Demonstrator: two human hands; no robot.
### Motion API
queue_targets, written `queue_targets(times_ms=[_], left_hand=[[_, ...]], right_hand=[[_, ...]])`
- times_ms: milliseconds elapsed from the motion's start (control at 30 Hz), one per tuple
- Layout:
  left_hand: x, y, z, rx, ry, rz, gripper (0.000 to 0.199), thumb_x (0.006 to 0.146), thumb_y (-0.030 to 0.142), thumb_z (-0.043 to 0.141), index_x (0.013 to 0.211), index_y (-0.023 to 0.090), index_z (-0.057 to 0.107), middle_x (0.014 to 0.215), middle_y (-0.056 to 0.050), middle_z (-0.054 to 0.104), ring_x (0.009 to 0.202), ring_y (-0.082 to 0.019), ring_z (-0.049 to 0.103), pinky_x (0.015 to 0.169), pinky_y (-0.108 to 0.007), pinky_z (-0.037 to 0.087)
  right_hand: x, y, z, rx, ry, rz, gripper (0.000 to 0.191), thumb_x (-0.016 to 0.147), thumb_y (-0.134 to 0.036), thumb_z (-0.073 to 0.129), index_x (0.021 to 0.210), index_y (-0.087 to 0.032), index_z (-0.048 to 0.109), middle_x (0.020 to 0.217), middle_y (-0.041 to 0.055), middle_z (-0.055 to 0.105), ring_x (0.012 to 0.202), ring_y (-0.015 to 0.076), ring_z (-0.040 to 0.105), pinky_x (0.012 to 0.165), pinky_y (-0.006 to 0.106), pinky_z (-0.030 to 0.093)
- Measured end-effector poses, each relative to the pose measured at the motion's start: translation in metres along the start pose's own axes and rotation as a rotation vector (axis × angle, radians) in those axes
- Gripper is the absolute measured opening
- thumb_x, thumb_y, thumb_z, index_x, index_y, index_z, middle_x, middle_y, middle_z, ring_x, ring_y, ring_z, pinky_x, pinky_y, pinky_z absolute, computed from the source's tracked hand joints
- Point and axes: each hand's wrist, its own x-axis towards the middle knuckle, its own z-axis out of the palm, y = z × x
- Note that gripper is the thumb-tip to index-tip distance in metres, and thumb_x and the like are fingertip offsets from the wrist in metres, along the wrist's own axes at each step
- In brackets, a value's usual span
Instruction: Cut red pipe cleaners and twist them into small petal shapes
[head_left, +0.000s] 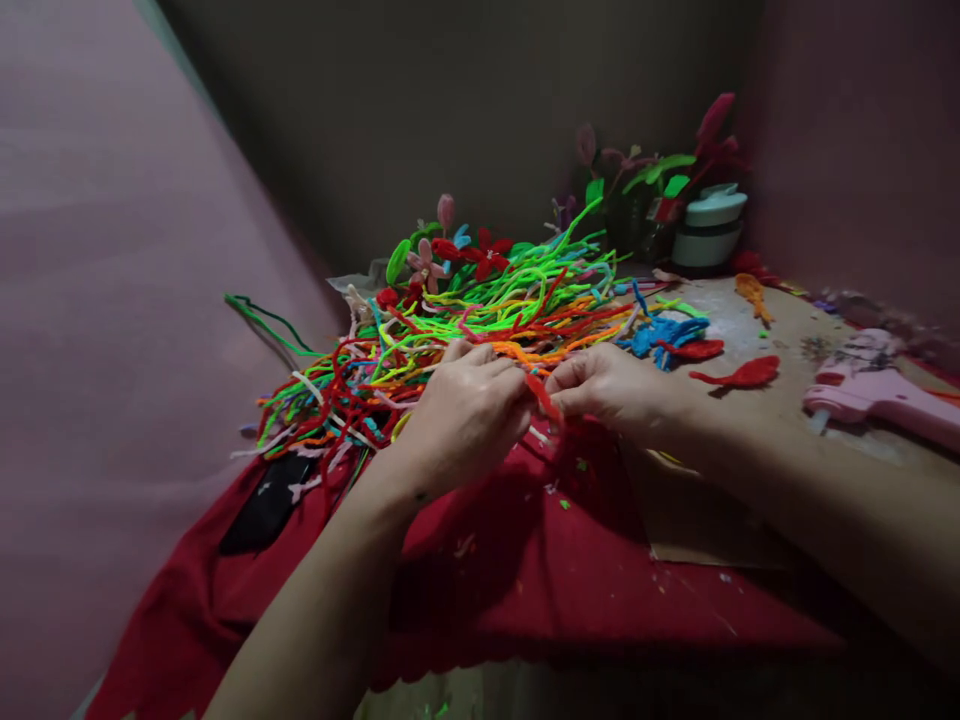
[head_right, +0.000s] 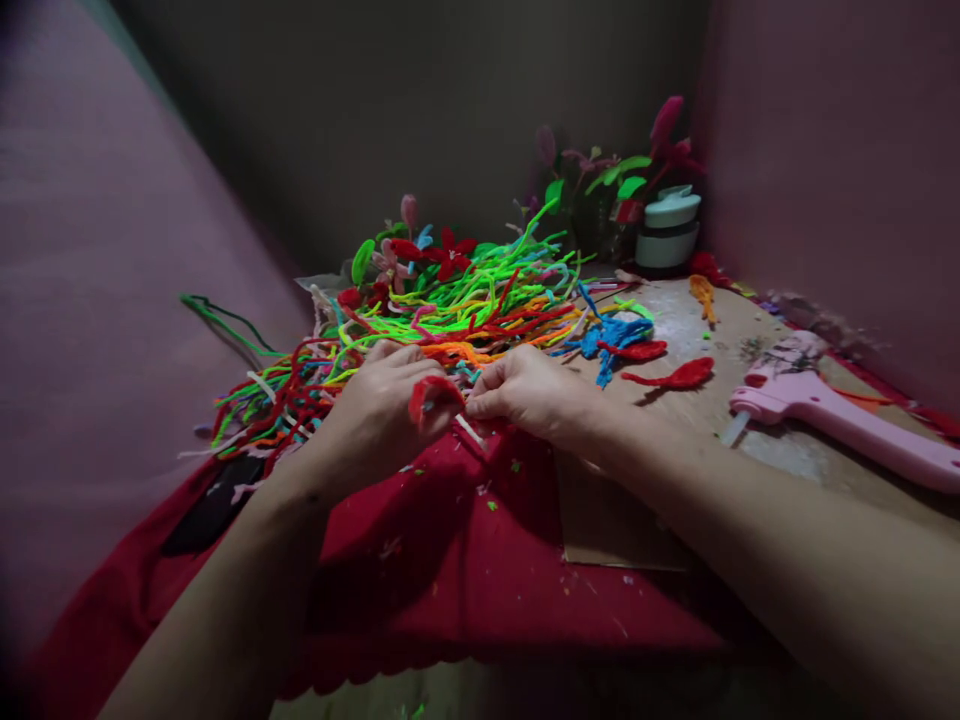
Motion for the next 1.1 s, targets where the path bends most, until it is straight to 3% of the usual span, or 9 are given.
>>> queue_targets(times_ms=[167,267,333,533,700,833,933,1000,1100], left_hand=[[0.004,-0.004,0.005,-0.880,-0.149,-0.636,0.019,0.062,0.022,0.062,0.046,0.015,0.055,0.042,0.003,0.043,0.043,-0.008,0.034,0.047,-0.024,0.027],[0.007,-0.006,0.010,-1.458,-0.133,-0.769,0.017,0.053,0.019,0.063,0.040,0.014,0.053,0.040,0.003,0.042,0.041,-0.007,0.036,0.045,-0.023,0.030],[0.007,-0.008,0.011,-1.627,-0.121,-0.773,0.013,0.053,0.018,0.065,0.043,0.013,0.057,0.042,0.002,0.046,0.042,-0.007,0.041,0.047,-0.022,0.035],[-0.002,-0.027,-0.003,-1.408,0.040,-0.670,0.014,0.064,0.023,0.072,0.071,0.011,0.070,0.068,-0.005,0.066,0.060,-0.009,0.057,0.061,-0.021,0.044],[-0.002,-0.028,-0.004,-1.244,0.232,-0.516,0.024,0.064,0.022,0.074,0.088,0.019,0.071,0.073,-0.001,0.065,0.064,-0.011,0.058,0.065,-0.024,0.046],[0.001,-0.014,0.004,-0.863,0.323,-0.244,0.010,0.069,0.024,0.071,0.079,0.020,0.072,0.082,-0.003,0.063,0.085,-0.015,0.055,0.077,-0.026,0.044],[0.002,-0.008,0.007,-0.697,0.345,-0.126,0.005,0.074,0.022,0.067,0.071,0.019,0.069,0.079,-0.002,0.061,0.084,-0.015,0.053,0.079,-0.027,0.042],[0.002,-0.005,0.006,-0.681,0.288,-0.164,0.009,0.076,0.021,0.064,0.069,0.016,0.063,0.077,-0.001,0.058,0.077,-0.013,0.051,0.074,-0.026,0.041],[0.003,-0.001,0.004,-0.865,0.059,-0.358,0.017,0.079,0.021,0.057,0.064,0.014,0.053,0.062,0.003,0.048,0.060,-0.009,0.042,0.059,-0.023,0.035]], right_hand=[[-0.010,-0.005,0.012,-0.583,0.273,-0.450,0.019,0.071,-0.017,0.055,0.054,-0.018,0.063,0.056,0.0036,0.058,0.055,0.0133,0.046,0.056,0.028,0.030],[-0.017,-0.009,0.014,-0.704,0.379,-0.694,0.021,0.075,-0.017,0.053,0.057,-0.018,0.063,0.060,0.0061,0.060,0.062,0.0165,0.047,0.064,0.032,0.034],[-0.019,-0.011,0.013,-0.628,0.406,-0.724,0.020,0.076,-0.018,0.053,0.059,-0.019,0.063,0.060,0.0056,0.059,0.062,0.0166,0.048,0.065,0.032,0.035],[-0.010,-0.008,0.008,0.073,0.270,-0.281,0.011,0.073,-0.027,0.063,0.065,-0.020,0.065,0.059,0.0005,0.060,0.056,0.0132,0.050,0.058,0.028,0.037],[-0.002,0.000,0.005,0.445,0.131,-0.224,0.012,0.068,-0.027,0.068,0.060,-0.018,0.066,0.057,0.0007,0.060,0.055,0.0115,0.050,0.060,0.028,0.039],[-0.002,0.002,0.006,0.499,0.059,-0.172,0.011,0.066,-0.024,0.068,0.059,-0.016,0.065,0.055,0.0006,0.059,0.054,0.0109,0.049,0.059,0.027,0.039],[-0.004,0.001,0.007,0.466,0.056,-0.161,0.011,0.064,-0.024,0.068,0.058,-0.015,0.064,0.055,0.0002,0.059,0.053,0.0105,0.049,0.059,0.027,0.039],[-0.007,-0.001,0.008,0.368,0.076,-0.173,0.013,0.065,-0.024,0.067,0.057,-0.015,0.063,0.054,-0.0002,0.058,0.052,0.0105,0.049,0.058,0.026,0.038],[-0.012,-0.005,0.011,0.006,0.190,-0.255,0.013,0.069,-0.022,0.061,0.058,-0.015,0.061,0.054,-0.0004,0.055,0.051,0.0102,0.046,0.054,0.025,0.034]])
